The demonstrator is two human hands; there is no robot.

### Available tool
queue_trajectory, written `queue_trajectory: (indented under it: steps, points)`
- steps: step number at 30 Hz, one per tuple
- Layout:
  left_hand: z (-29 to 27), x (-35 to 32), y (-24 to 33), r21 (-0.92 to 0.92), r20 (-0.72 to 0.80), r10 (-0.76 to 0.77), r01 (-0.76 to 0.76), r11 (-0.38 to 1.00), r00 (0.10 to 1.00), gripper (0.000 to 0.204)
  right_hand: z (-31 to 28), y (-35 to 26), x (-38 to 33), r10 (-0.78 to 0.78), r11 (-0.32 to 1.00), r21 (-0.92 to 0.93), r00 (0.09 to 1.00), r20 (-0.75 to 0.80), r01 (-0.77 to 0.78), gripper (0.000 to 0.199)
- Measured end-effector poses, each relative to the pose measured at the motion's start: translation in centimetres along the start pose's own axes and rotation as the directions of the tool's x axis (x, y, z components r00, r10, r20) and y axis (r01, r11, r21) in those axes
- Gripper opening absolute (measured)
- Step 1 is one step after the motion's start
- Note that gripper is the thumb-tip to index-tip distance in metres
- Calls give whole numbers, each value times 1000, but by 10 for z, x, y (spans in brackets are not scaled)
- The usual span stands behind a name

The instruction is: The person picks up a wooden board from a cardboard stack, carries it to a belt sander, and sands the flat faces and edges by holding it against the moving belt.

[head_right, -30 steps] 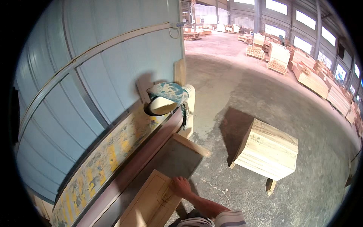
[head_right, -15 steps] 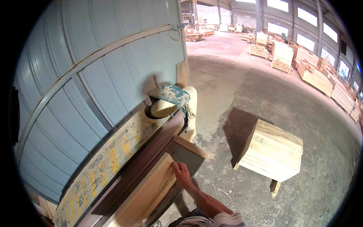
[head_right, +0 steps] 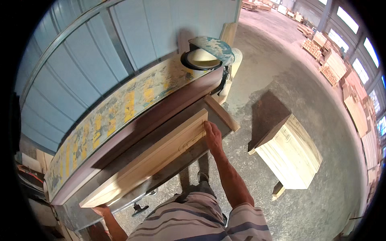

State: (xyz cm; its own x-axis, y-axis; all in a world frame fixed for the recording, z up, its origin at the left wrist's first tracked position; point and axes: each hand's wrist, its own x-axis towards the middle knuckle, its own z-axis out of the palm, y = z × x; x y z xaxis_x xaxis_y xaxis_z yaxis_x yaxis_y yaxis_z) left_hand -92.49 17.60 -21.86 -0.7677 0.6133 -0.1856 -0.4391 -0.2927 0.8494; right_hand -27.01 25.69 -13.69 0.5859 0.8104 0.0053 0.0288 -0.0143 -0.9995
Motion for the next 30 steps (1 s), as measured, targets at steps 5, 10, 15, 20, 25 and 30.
queue_trajectory:
  steps: [5, 10, 15, 20, 25, 30]
  points:
    - [-10, -23, 23, 25, -15, 37, -36, 999, 999, 66, 29, -32, 11, -145, 972, 192, 989, 26, 138, 45]
    - [6, -12, 0, -16, -133, 44, -47, 999, 990, 58, 4, -58, 19, -138, 986, -58, 958, 251, 158, 47]
    - [39, -41, 3, 73, -322, -59, 87, 994, 945, 53, 2, -100, 1, 4, 987, -159, 1000, 22, -1, 50]
    - [43, -81, 34, 134, -218, -38, 68, 989, 975, 67, -8, -88, 9, 8, 999, -49, 999, 41, -6, 53]
    - [74, -105, 76, 150, -103, 90, -74, 986, 991, 71, -13, -81, 13, 23, 1000, 12, 999, 38, -23, 49]
    - [100, -109, 83, 295, 45, 181, -186, 937, 983, 57, -24, -60, 10, -351, 815, -403, 909, 226, 415, 40]
